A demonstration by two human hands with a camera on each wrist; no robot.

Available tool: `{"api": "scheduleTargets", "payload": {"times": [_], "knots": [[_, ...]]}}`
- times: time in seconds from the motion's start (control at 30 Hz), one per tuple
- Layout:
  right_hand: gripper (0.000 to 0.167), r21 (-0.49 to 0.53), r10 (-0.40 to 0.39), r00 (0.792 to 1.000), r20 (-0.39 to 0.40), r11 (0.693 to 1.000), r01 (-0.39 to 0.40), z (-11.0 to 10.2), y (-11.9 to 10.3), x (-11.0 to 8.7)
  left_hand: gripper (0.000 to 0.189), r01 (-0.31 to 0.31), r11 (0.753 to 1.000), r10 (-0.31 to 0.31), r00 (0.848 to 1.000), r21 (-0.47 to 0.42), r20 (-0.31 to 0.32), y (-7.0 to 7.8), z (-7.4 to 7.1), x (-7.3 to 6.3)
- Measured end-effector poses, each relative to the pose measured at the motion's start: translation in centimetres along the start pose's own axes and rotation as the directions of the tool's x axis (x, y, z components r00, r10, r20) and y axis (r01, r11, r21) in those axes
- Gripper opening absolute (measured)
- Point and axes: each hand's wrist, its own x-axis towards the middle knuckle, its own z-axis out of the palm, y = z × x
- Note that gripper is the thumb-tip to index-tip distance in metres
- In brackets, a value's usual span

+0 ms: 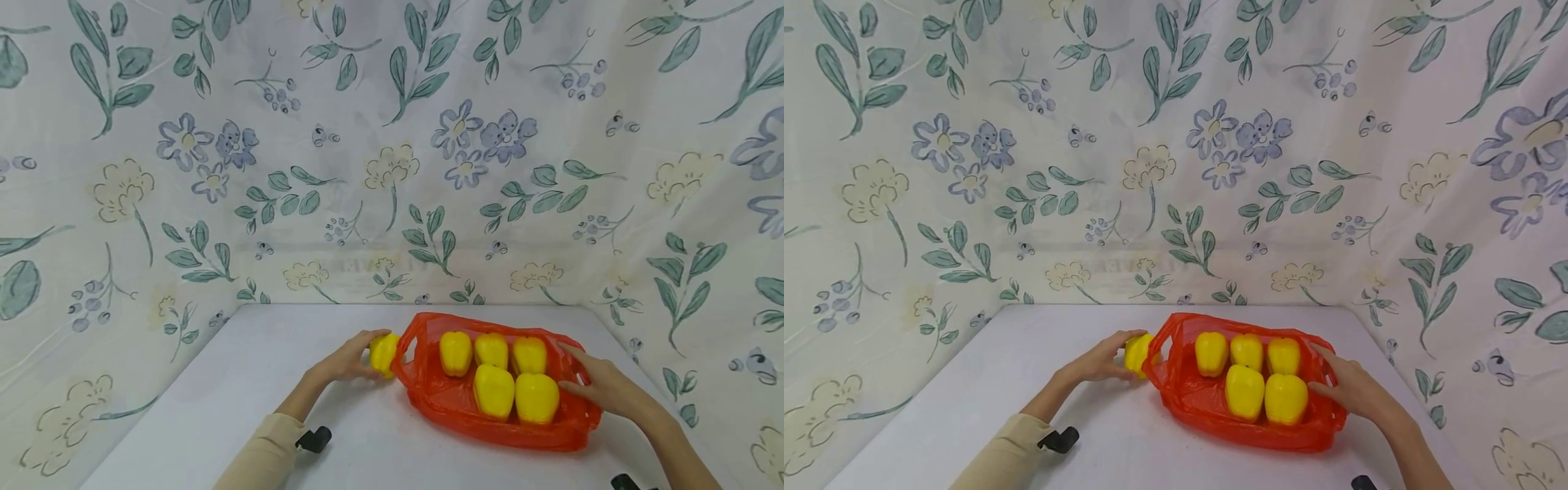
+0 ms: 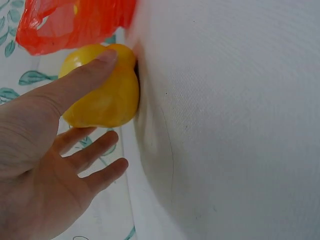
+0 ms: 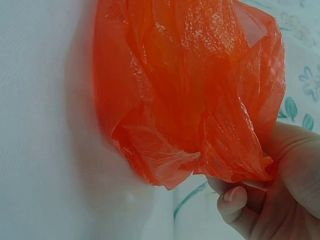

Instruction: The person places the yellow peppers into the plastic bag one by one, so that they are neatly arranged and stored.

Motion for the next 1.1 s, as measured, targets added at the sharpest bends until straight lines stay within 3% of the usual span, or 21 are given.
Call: {"api": "scheduleTargets", "payload": {"times": [0.2, 0.6, 0.77, 0.9, 1.1], "knots": [[0.088, 0.01, -0.012, 1.0, -0.005, 1.0, 0.012, -0.1, 0.0, 0.0, 0.084, 0.018, 0.999, -0.018, 1.0, 0.03, 0.007, 0.2, -0.1, 0.2], [0.089, 0.038, 0.016, 1.0, 0.018, 0.999, -0.017, -0.2, 0.3, -0.1, 0.083, 0.012, 0.995, -0.007, 0.999, 0.099, -0.043, 0.1, 0.3, 0.1], [0.09, 0.001, 0.01, 1.0, 0.009, 1.0, -0.01, -0.1, 0.4, -0.2, 0.084, 0.034, 0.995, -0.024, 0.994, 0.093, -0.11, 0.5, -0.1, -0.3], [0.09, -0.026, 0.004, 1.0, 0.001, 1.0, -0.004, 0.0, 0.4, -0.2, 0.087, 0.059, 0.994, -0.038, 0.975, 0.09, -0.217, 1.5, -1.2, -0.3], [0.09, -0.028, 0.001, 1.0, 0.003, 1.0, -0.001, 0.0, 0.2, -0.1, 0.092, 0.041, 0.998, -0.017, 0.927, 0.056, -0.374, 4.2, -3.6, -0.4]]}}
